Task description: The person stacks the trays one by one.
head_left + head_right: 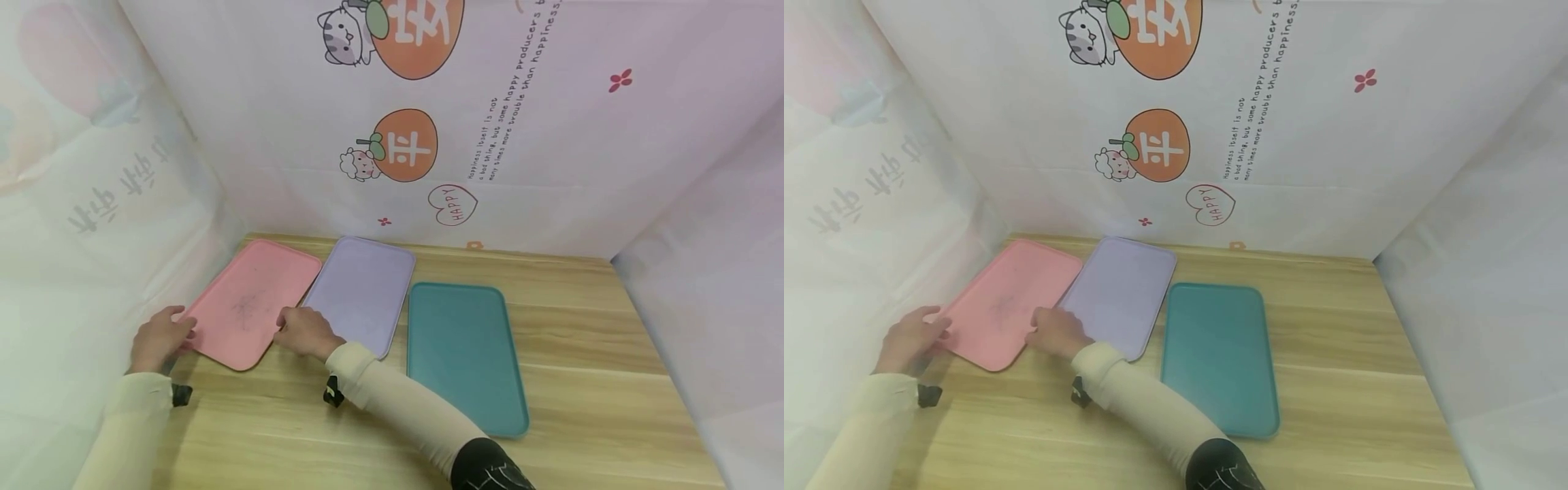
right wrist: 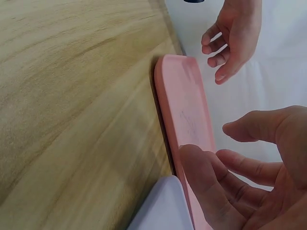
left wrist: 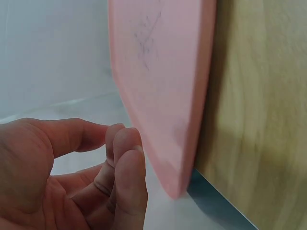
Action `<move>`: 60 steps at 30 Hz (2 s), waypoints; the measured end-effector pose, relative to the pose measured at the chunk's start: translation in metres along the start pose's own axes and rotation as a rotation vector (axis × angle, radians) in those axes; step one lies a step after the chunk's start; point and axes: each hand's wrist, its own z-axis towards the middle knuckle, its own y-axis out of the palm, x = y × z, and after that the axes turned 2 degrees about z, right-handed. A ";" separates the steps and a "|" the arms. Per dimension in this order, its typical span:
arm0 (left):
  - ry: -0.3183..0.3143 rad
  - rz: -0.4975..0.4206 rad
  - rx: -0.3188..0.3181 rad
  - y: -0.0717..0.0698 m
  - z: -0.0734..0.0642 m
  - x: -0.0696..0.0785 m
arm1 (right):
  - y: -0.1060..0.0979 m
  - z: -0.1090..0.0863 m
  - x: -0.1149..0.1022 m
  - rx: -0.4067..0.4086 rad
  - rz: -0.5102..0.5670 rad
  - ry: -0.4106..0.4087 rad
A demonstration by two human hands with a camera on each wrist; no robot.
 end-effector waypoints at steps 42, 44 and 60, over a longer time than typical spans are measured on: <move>-0.116 -0.005 -0.015 0.005 -0.006 -0.025 | 0.032 0.012 0.000 -0.078 -0.124 -0.050; -0.119 0.006 -0.004 0.007 -0.005 -0.025 | 0.033 0.013 0.000 -0.078 -0.121 -0.041; -0.149 -0.027 0.108 0.025 0.003 -0.031 | 0.039 0.014 0.004 -0.029 -0.058 -0.022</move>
